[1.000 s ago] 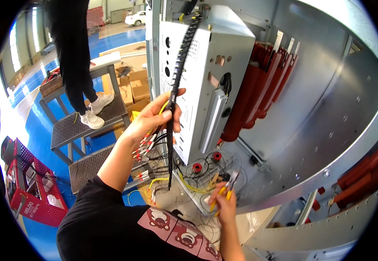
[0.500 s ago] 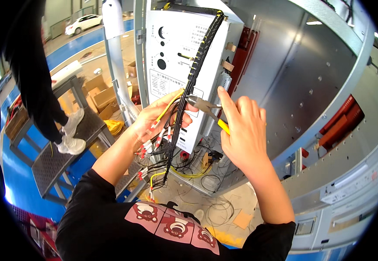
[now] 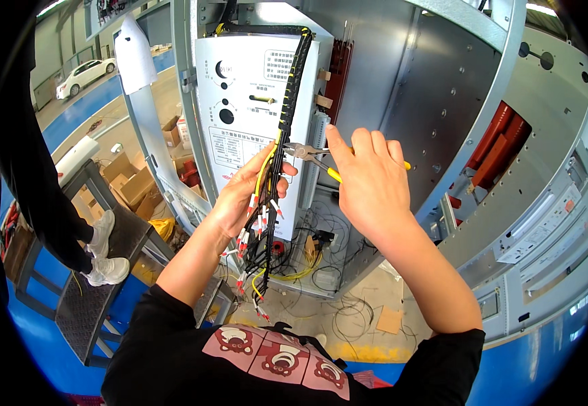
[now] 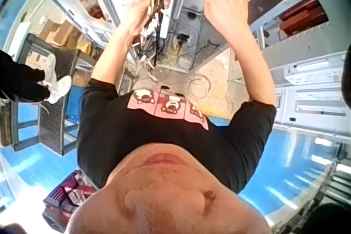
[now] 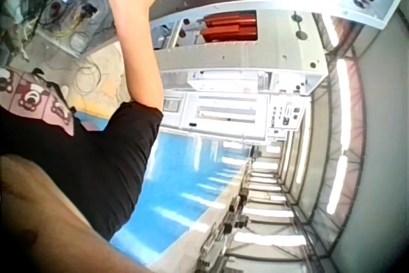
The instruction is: The person retrieves a tool kit, selects a pair of pliers, and uses them to strip insulation from several wires inside an open electrical cabinet. The person then organizes the wires and secures them with cable ties.
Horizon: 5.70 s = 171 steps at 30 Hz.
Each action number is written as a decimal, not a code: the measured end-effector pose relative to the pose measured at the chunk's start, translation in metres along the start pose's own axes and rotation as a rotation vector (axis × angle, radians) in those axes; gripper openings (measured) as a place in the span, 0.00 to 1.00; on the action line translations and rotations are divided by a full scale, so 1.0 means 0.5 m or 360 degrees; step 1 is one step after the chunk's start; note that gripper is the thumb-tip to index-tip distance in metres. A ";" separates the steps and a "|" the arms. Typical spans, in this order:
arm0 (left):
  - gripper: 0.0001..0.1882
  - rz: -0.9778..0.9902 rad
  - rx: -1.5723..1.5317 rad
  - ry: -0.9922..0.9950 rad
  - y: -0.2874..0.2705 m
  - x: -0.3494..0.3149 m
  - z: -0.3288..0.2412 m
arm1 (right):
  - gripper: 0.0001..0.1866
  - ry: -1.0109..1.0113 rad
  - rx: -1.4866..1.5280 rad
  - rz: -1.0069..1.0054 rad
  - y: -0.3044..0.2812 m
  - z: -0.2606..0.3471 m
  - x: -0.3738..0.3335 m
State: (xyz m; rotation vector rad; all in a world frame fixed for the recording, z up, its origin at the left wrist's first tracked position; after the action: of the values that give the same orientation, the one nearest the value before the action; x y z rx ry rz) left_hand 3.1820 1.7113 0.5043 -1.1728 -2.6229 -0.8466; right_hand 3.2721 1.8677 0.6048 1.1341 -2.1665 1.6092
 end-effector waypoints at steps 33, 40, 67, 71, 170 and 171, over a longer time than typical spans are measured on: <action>0.37 0.0095 0.0061 -0.0086 -0.007 -0.026 -0.049 | 0.30 -0.0059 -0.0285 0.0140 -0.047 0.051 0.023; 0.35 0.0120 -0.0008 -0.0074 -0.007 -0.027 -0.043 | 0.23 -0.0067 -0.0424 0.0115 -0.050 0.068 0.019; 0.16 -0.0008 -0.0446 -0.0326 -0.082 0.040 0.039 | 0.14 0.0195 -0.0009 0.0015 -0.011 0.047 -0.075; 0.19 -0.0052 -0.0349 -0.0360 -0.067 0.006 0.035 | 0.24 0.0119 -0.0100 0.0019 0.002 0.064 -0.057; 0.16 -0.0495 -0.0921 -0.0494 -0.041 -0.127 0.138 | 0.15 0.0010 -0.0295 0.0042 -0.012 0.130 -0.120; 0.15 -0.0497 -0.0932 -0.0480 -0.039 -0.129 0.134 | 0.15 0.0003 -0.0296 0.0047 -0.014 0.131 -0.118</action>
State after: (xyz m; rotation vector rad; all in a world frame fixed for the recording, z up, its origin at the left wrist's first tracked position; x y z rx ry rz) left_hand 3.2181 1.6962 0.4177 -1.0772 -2.9500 -1.7100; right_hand 3.3342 1.8355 0.5507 1.0495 -2.2858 1.3845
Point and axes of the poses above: each hand's wrist, its own x-axis towards the middle knuckle, its own y-axis out of the palm, z = x × y, the point moved 5 cm from there along x, towards the middle knuckle, and after that the axes turned 7 degrees about -y, right-handed, at the moved point
